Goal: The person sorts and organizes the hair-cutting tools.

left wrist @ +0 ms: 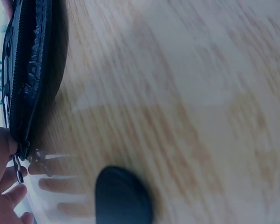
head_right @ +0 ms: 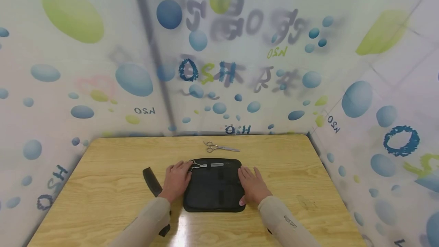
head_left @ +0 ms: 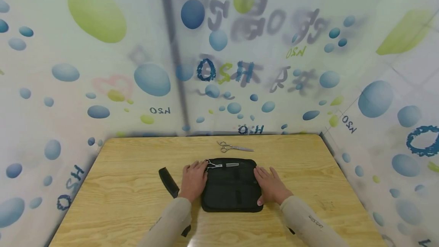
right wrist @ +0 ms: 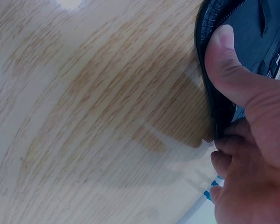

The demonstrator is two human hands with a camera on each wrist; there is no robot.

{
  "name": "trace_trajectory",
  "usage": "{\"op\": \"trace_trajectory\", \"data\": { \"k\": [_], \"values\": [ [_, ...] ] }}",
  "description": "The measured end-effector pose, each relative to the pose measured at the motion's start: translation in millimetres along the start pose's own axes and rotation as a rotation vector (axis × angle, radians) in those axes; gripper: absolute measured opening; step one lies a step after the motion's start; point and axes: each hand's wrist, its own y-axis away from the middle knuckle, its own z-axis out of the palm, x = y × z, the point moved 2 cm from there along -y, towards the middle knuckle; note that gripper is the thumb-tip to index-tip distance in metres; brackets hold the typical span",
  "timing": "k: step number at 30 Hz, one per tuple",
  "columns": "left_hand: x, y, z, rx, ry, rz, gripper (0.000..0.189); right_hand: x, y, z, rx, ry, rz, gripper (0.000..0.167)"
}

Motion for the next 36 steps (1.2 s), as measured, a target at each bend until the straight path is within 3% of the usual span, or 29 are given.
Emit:
{"op": "trace_trajectory", "data": {
  "k": [22, 31, 36],
  "values": [
    [1.1, -2.0, 0.7, 0.05, -0.066, 0.118, 0.033, 0.1, -1.7, 1.2, 0.012, 0.008, -0.001, 0.111],
    [3.2, -2.5, 0.4, 0.002, -0.115, 0.13, 0.036, 0.5, -1.5, 1.7, 0.024, 0.008, 0.0, 0.11],
    [5.2, -3.4, -1.2, 0.013, -0.154, 0.172, 0.036, 0.6, -1.4, 1.0, 0.019, 0.008, 0.002, 0.111]
  ]
}}
